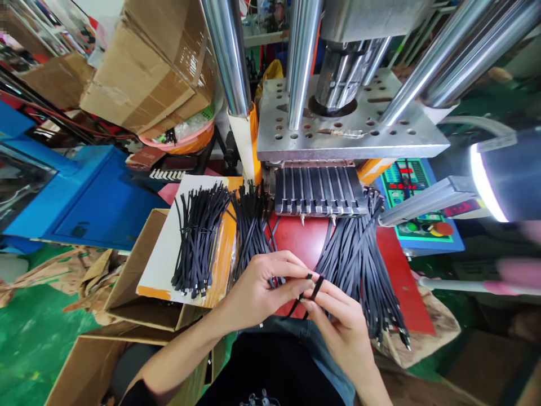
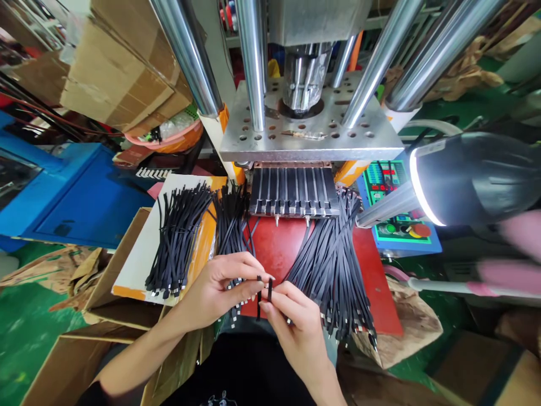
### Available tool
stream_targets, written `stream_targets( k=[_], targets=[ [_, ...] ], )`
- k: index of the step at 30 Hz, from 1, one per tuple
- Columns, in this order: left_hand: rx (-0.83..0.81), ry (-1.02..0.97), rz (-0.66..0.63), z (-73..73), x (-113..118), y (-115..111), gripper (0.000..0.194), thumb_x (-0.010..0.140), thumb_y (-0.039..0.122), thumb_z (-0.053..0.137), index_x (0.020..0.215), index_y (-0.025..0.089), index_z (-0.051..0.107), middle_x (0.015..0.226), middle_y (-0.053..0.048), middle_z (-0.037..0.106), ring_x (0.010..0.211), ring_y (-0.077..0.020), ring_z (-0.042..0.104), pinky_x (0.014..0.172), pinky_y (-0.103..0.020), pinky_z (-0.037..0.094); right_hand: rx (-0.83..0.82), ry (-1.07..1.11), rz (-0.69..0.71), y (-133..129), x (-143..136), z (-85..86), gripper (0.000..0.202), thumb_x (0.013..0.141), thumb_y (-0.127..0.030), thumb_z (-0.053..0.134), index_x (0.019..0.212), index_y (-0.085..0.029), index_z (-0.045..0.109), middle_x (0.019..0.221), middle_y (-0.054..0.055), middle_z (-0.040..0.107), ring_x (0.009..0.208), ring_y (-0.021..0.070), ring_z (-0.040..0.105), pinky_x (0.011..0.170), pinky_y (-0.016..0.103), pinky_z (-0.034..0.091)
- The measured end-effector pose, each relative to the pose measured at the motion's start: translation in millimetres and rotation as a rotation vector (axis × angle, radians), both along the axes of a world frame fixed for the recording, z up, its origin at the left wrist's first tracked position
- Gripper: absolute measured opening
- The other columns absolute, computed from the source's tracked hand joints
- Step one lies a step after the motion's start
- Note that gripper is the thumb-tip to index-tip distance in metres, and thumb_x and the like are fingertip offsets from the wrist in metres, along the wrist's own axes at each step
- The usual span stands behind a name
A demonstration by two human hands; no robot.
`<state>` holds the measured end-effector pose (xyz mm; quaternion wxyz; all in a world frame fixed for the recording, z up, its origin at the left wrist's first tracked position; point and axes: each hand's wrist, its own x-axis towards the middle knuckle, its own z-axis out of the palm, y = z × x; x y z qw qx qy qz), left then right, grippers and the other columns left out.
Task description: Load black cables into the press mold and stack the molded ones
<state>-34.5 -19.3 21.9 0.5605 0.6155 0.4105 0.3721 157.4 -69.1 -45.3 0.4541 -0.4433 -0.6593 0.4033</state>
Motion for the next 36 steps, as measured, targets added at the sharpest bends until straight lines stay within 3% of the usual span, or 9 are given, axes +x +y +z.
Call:
stream_targets(
  k=[9,12,15,18,21,25,28,32,36],
  targets=[
    [0.102,0.035,0.002,2.1,-1.9,12.1,0.017,0.101,0.026,0.071,0.094,0.02,0.086,0.089,-0.009,0.08,0.08,-0.0215,0.073,0.078,-0.032,0.055,-0.076,-0.08,0.027,-1.3,-16.7,-14.0,0.039,0.108,-0.034,0.059,0.071,-0.022,0.058,0.067,-0.002,0.056,0.059,0.0131,0.053,0.054,0.023,0.042],
    [0.246,0.107,0.108,-1.9,-3.8,39.1,0.018,0.104,0.027,0.069,0.095,0.019,0.082,0.091,-0.008,0.078,0.083,-0.0207,0.071,0.08,-0.032,0.055,-0.225,-0.082,0.192,-10.2,-20.3,-21.4,0.035,0.11,-0.038,0.056,0.081,-0.021,0.067,0.076,0.0,0.067,0.065,0.0144,0.059,0.06,0.024,0.047],
    [0.452,0.206,0.203,-20.1,-8.5,83.1,0.019,0.106,0.024,0.064,0.095,0.017,0.078,0.107,-0.01,0.077,0.1,-0.0217,0.072,0.095,-0.036,0.057,-0.319,-0.107,0.371,1.8,-10.0,-8.1,0.034,0.111,-0.041,0.055,0.089,-0.022,0.074,0.083,0.002,0.073,0.073,0.0168,0.065,0.068,0.026,0.053],
    [0.578,0.322,0.244,-48.8,-10.0,133.3,0.014,0.105,0.018,0.066,0.094,0.015,0.074,0.124,-0.013,0.073,0.125,-0.0265,0.069,0.115,-0.044,0.051,-0.309,-0.204,0.381,50.6,9.5,17.5,0.042,0.107,-0.051,0.062,0.078,-0.023,0.074,0.074,0.001,0.07,0.069,0.0178,0.062,0.064,0.027,0.051],
    [0.545,0.373,0.337,-73.5,-5.1,175.1,0.007,0.102,0.014,0.068,0.097,0.015,0.073,0.117,-0.013,0.072,0.125,-0.0287,0.069,0.115,-0.046,0.052,-0.196,-0.265,0.237,121.0,18.8,36.1,0.056,0.098,-0.065,0.069,0.062,-0.023,0.065,0.056,-0.001,0.058,0.054,0.0149,0.05,0.051,0.027,0.039],
    [0.485,0.34,0.472,-84.0,-5.2,190.4,0.018,0.103,0.012,0.063,0.119,0.012,0.069,0.12,-0.017,0.073,0.118,-0.0288,0.072,0.109,-0.045,0.057,-0.117,-0.222,0.159,200.6,3.3,40.1,0.063,0.089,-0.078,0.07,0.06,-0.023,0.062,0.056,-0.001,0.059,0.051,0.0139,0.052,0.051,0.027,0.039],
    [0.589,0.352,0.352,-78.5,-21.9,167.8,0.029,0.104,0.015,0.059,0.131,0.013,0.068,0.134,-0.02,0.072,0.128,-0.029,0.07,0.115,-0.048,0.055,-0.119,-0.223,0.169,234.6,-12.3,34.7,0.065,0.083,-0.085,0.07,0.065,-0.022,0.064,0.055,-0.002,0.059,0.05,0.0135,0.053,0.051,0.026,0.041],
    [0.681,0.452,-0.05,-71.0,-52.1,134.5,0.032,0.101,0.017,0.062,0.13,0.019,0.075,0.149,-0.016,0.071,0.144,-0.03,0.063,0.127,-0.054,0.047,-0.11,-0.278,0.213,254.0,-19.2,26.8,0.066,0.087,-0.086,0.063,0.067,-0.023,0.063,0.054,-0.004,0.058,0.044,0.0109,0.046,0.047,0.026,0.034],
    [0.778,0.59,-0.199,-71.6,-64.1,133.1,0.037,0.102,0.017,0.062,0.137,0.015,0.073,0.154,-0.018,0.068,0.151,-0.0322,0.058,0.127,-0.057,0.048,0.017,-0.343,0.157,259.2,-20.7,19.6,0.06,0.099,-0.07,0.06,0.061,-0.024,0.054,0.051,-0.004,0.056,0.048,0.0114,0.045,0.053,0.027,0.035]
  ],
)
